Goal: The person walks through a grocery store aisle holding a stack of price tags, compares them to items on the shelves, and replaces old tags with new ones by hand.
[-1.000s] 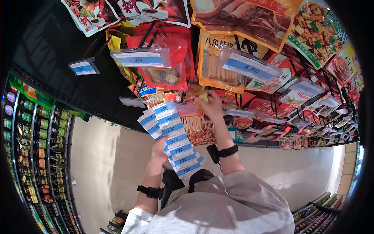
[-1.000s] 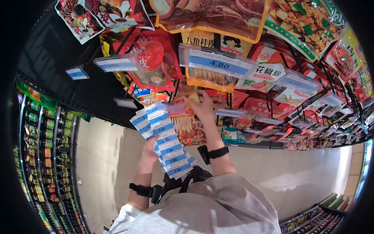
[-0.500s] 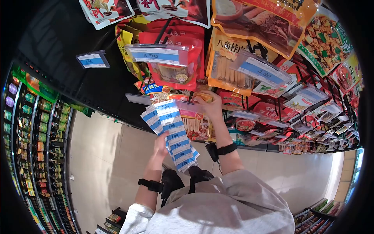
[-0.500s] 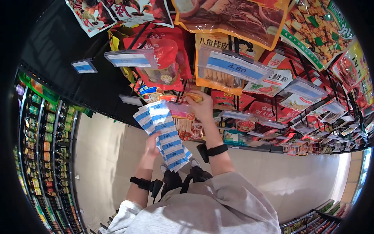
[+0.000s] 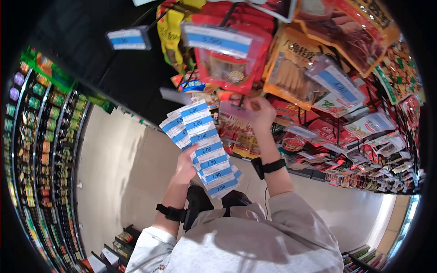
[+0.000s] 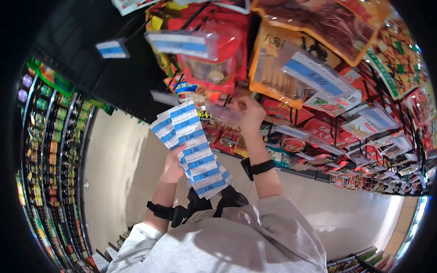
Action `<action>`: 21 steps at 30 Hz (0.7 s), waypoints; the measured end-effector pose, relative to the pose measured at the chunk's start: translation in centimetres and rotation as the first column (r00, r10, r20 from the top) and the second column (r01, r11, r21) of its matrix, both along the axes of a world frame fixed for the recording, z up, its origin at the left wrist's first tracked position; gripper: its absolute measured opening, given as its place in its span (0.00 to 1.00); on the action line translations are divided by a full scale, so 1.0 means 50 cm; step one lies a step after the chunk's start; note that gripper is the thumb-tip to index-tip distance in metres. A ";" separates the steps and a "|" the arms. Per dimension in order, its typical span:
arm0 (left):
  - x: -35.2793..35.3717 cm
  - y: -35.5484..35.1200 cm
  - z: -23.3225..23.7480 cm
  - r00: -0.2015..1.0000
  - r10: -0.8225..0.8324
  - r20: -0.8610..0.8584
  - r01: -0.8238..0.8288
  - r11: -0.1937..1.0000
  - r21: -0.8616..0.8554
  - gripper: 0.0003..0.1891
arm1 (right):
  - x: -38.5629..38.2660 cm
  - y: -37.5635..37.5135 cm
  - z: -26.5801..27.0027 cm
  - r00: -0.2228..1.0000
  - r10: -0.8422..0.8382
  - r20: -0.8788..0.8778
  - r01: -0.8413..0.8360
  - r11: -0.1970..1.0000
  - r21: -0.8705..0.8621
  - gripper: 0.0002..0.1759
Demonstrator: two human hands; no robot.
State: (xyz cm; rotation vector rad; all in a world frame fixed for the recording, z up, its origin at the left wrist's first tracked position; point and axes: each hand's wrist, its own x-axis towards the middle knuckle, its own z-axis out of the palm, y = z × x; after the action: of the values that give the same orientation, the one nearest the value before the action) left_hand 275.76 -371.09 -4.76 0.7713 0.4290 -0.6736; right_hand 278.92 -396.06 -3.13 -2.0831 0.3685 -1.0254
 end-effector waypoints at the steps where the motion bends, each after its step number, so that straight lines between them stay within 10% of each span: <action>1: -0.016 0.014 0.022 0.999 -0.027 0.043 0.032 0.993 -0.111 0.19 | 0.008 -0.001 0.000 0.992 -0.092 -0.082 0.085 0.993 -0.081 0.09; 13: -0.115 0.104 0.192 0.979 0.106 0.176 -0.072 0.979 -0.190 0.22 | 0.059 -0.022 0.016 0.932 -0.239 -0.271 0.201 0.966 -0.163 0.09; 15: -0.124 0.121 0.205 0.976 0.137 0.167 -0.097 0.969 -0.229 0.21 | 0.043 -0.033 -0.003 0.932 -0.094 -0.349 0.082 0.995 -0.049 0.16; 17: -0.131 0.139 0.214 0.965 0.188 0.185 -0.139 0.958 -0.250 0.20 | 0.016 -0.029 -0.037 0.992 0.122 0.033 -0.122 0.992 0.014 0.25; 18: -0.133 0.145 0.217 0.950 0.222 0.220 -0.162 0.952 -0.261 0.20 | -0.057 0.005 0.020 0.978 0.018 -0.206 -0.080 0.951 -0.298 0.28; 21: -0.130 0.174 0.216 0.946 0.250 0.205 -0.179 0.933 -0.311 0.19 | -0.174 0.032 -0.009 0.951 0.260 -0.166 -0.253 0.965 0.061 0.23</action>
State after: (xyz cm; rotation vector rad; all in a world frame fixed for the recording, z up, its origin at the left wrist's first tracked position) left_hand 269.28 -362.38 6.04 0.5091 0.1816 -0.4154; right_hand 270.21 -394.44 -3.56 -2.1246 0.1933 -0.6815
